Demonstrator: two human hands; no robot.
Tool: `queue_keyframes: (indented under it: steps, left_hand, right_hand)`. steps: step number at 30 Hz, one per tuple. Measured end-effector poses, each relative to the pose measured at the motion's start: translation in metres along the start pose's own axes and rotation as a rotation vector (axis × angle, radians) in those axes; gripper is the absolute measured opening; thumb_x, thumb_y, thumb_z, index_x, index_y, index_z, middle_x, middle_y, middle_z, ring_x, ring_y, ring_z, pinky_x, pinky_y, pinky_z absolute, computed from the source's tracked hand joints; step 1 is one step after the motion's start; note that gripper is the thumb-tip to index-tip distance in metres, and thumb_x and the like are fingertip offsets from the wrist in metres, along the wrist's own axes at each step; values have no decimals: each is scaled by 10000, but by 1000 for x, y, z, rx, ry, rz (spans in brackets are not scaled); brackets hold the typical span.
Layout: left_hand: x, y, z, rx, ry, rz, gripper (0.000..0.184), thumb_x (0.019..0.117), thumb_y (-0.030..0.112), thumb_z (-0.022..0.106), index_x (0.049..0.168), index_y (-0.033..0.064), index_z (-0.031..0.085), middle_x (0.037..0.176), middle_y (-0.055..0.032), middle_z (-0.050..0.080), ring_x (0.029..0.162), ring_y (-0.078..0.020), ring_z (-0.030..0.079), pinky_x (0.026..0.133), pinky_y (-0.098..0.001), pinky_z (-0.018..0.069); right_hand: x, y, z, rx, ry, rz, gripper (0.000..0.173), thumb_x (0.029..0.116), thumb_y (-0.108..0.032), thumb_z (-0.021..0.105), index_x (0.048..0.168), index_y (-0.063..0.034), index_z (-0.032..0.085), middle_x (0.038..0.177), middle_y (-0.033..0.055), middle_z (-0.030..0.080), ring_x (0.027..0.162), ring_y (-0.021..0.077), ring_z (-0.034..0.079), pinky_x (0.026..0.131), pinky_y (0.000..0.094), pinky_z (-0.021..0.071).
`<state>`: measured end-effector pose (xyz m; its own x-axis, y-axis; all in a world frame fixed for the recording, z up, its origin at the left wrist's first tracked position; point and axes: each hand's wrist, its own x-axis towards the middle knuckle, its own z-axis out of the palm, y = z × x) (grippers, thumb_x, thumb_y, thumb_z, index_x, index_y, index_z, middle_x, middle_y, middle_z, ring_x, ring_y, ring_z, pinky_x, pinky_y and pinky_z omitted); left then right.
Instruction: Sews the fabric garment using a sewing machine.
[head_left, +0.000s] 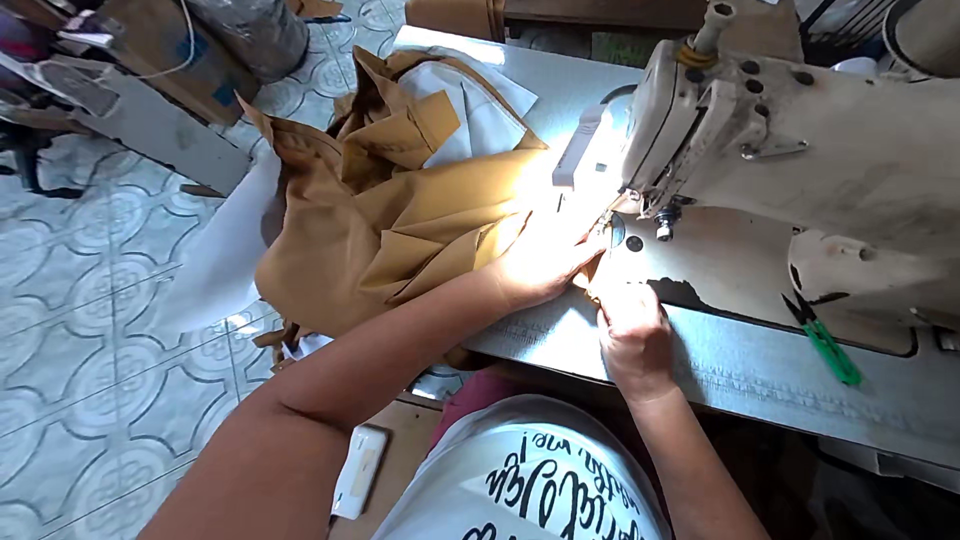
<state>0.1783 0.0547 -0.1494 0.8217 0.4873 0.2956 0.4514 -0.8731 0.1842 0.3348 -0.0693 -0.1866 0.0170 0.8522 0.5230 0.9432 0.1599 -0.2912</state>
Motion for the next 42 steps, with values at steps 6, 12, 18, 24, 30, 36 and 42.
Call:
queue_keyframes:
  steps: [6,12,18,24,30,36,42]
  left_hand:
    - [2,-1,1,20,-1,-13,382,964,76,533,1299,151,703,1159,-147,686,1116,-346,630,953,-556,466]
    - [7,-8,-1,31,4,16,370,999,64,489,1281,150,712,1180,-153,683,1181,-345,610,999,-548,450]
    - [-5,-15,-7,113,-5,103,399,981,10,517,1258,206,728,1233,-50,705,1209,-292,615,1029,-569,412]
    - [-7,-18,2,96,63,90,335,1007,54,515,1208,194,744,1208,-39,714,1173,-282,630,1023,-583,400]
    - [-7,-22,1,26,83,122,310,1011,56,518,1160,180,760,1178,-39,722,1109,-251,660,963,-498,477]
    - [-4,-25,-1,21,43,134,322,1027,73,498,1168,198,760,1183,-37,714,1149,-234,644,1005,-487,462]
    - [5,-36,2,11,65,138,319,1047,97,478,1161,181,764,1159,-36,715,1164,-234,628,1018,-478,446]
  right_hand:
    - [5,1,-2,11,-18,12,183,911,-26,651,1017,-72,792,1042,130,763,1049,338,712,865,466,581]
    - [16,6,1,37,-23,9,172,888,-8,663,1007,-48,779,1071,149,753,1077,348,701,868,486,572]
    - [10,8,5,15,16,1,150,903,-45,670,997,-58,786,1045,132,759,1066,340,698,852,473,567]
    - [9,8,6,4,26,-6,163,904,-45,664,1009,-65,787,1088,129,760,1111,342,690,900,478,556]
    - [10,7,5,10,11,12,193,899,-32,655,1043,-55,781,1133,145,751,1132,350,685,902,484,559]
    - [11,9,6,38,18,16,197,903,-32,652,1047,-57,784,1103,137,757,1112,336,693,937,473,556]
    - [25,15,7,45,-3,2,197,927,-30,627,1066,-42,766,1104,128,753,1079,317,703,892,445,576]
